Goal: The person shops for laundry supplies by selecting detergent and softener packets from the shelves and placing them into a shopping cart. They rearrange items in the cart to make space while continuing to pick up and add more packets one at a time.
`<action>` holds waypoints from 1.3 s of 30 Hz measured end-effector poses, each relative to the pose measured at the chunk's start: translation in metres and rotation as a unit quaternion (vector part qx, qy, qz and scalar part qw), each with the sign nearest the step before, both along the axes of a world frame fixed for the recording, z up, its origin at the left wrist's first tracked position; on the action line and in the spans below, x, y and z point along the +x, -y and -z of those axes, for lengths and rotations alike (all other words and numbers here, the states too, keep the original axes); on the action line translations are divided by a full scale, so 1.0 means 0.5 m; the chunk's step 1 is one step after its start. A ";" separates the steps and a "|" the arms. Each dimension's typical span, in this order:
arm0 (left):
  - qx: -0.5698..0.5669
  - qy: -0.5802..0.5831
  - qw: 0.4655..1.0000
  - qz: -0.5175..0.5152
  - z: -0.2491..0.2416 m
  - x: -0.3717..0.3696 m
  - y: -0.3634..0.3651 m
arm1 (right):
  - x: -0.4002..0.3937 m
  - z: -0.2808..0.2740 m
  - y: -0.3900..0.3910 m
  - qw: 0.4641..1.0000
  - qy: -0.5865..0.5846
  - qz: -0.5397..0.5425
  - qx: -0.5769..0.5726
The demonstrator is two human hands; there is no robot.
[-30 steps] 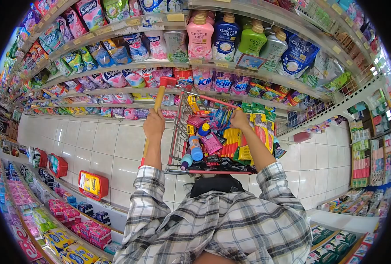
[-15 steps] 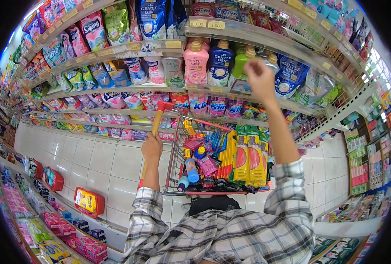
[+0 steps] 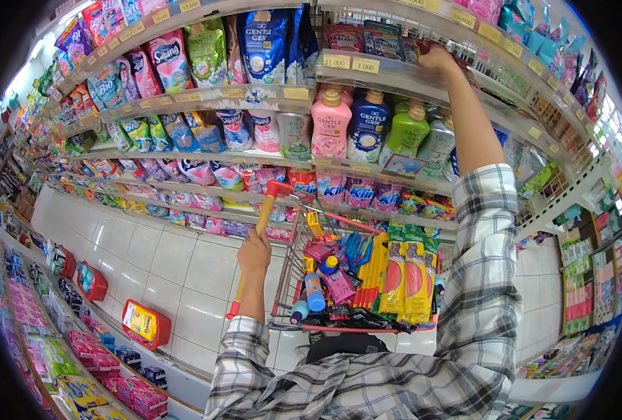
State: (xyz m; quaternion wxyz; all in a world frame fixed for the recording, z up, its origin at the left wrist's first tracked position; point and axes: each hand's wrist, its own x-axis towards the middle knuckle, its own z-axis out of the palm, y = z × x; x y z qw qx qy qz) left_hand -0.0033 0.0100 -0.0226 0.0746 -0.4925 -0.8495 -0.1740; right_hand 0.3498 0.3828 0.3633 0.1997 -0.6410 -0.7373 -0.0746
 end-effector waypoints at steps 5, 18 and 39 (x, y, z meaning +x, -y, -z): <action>0.013 -0.015 1.000 -0.004 -0.001 0.001 0.003 | -0.010 0.037 -0.063 0.995 -0.024 0.088 0.050; -0.013 0.011 1.000 -0.008 -0.018 0.004 0.002 | -0.014 0.016 0.030 0.981 -0.170 0.077 0.062; -0.038 0.046 0.998 0.009 -0.012 0.004 0.007 | 0.013 0.594 0.553 0.953 -0.268 -0.122 -0.072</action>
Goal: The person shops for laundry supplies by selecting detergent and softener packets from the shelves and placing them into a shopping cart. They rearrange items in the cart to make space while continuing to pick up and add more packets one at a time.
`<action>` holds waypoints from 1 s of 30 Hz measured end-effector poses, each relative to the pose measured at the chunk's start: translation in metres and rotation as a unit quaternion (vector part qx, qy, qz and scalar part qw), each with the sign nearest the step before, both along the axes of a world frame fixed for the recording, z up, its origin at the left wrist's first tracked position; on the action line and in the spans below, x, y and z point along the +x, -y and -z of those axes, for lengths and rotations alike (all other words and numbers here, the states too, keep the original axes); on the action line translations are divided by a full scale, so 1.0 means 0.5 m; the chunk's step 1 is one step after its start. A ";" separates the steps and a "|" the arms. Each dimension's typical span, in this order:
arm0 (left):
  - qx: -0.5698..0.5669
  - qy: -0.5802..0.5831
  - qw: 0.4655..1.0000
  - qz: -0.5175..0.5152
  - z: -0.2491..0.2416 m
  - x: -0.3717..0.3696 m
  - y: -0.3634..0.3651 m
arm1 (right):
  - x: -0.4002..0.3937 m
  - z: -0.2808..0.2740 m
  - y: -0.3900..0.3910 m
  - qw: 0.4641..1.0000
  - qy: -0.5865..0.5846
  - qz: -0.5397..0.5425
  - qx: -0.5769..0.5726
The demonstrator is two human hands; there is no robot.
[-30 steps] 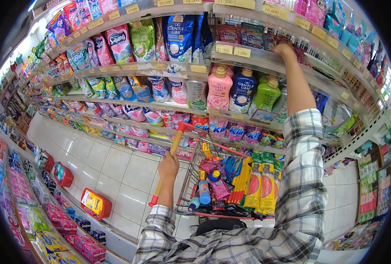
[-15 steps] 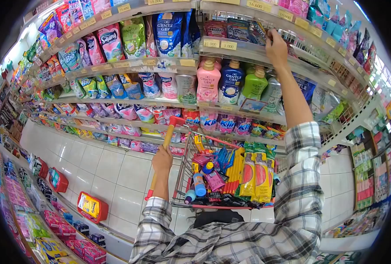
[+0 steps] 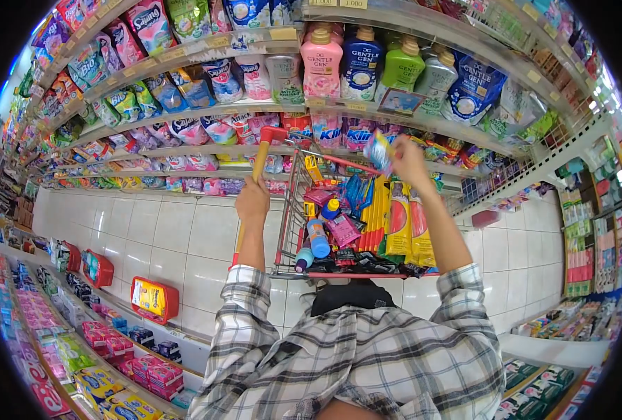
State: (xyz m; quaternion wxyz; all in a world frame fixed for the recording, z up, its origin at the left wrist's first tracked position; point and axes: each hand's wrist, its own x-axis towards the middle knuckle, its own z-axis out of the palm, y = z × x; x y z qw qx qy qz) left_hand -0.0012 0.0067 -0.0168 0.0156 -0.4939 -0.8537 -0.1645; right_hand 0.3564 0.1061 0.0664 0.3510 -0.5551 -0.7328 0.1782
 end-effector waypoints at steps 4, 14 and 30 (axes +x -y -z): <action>0.001 0.020 1.000 -0.001 -0.001 0.000 0.000 | 0.018 0.196 0.018 0.994 0.052 0.004 -0.098; -0.002 0.029 1.000 -0.004 -0.016 0.005 0.001 | -0.025 0.317 -0.021 0.988 0.053 0.075 -0.125; 0.011 0.031 0.999 -0.018 -0.016 0.001 -0.005 | -0.133 -0.387 -0.135 0.936 -0.100 -0.047 0.334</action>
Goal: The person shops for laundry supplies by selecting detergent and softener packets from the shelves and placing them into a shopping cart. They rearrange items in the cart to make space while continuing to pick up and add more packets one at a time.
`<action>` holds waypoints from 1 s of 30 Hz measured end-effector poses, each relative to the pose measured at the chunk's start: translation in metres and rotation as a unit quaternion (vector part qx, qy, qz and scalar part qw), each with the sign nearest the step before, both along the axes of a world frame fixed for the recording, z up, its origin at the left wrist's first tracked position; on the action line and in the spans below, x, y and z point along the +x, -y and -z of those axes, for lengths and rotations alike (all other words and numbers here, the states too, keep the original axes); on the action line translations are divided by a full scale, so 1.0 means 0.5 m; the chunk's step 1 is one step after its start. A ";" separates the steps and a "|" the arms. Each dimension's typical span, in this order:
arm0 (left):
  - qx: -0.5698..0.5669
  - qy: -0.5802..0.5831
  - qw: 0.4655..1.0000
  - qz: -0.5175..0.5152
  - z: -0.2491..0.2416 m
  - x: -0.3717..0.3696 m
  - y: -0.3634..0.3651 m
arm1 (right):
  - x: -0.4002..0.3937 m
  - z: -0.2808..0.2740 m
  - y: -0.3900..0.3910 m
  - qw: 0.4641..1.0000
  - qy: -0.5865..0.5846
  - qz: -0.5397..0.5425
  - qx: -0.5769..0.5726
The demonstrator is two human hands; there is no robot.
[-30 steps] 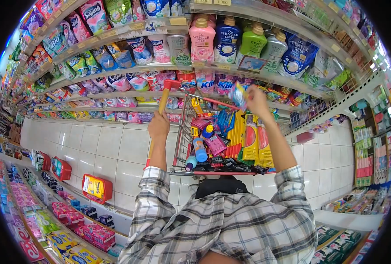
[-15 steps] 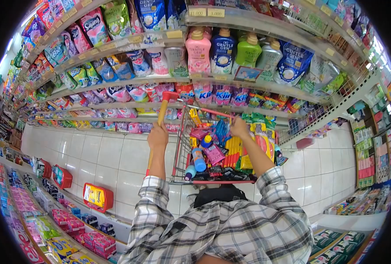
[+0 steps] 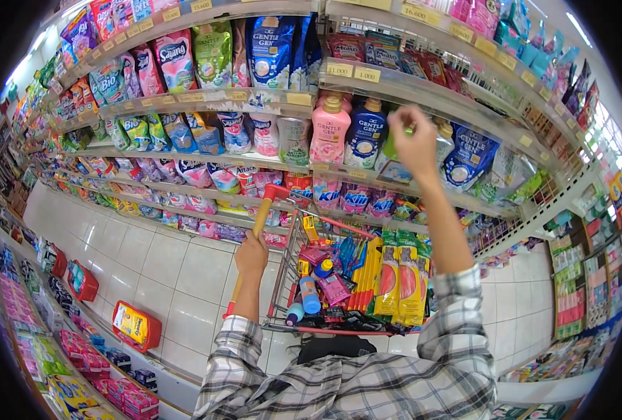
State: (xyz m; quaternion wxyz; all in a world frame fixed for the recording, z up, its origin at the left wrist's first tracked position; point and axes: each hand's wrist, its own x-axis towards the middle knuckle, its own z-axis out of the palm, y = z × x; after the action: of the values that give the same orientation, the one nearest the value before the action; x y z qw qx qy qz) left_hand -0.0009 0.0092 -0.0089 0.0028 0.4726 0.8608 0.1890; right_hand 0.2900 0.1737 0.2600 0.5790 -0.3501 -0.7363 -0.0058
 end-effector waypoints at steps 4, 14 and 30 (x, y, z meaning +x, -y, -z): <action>0.017 -0.027 1.000 0.002 0.007 -0.003 0.001 | -0.005 -0.146 -0.173 0.992 0.055 0.079 0.079; 0.044 -0.060 0.997 0.002 0.017 -0.004 0.001 | 0.012 -0.168 -0.505 0.898 0.245 0.207 -0.301; 0.000 -0.007 1.000 0.000 0.022 -0.009 -0.005 | 0.022 -0.182 -0.368 0.960 0.074 0.220 -0.159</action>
State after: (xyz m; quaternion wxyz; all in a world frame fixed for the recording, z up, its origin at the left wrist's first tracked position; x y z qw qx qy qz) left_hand -0.0053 0.0117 -0.0199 -0.0037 0.4737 0.8608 0.1859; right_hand 0.3011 0.3577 0.3512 0.4441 -0.5894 -0.6735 -0.0416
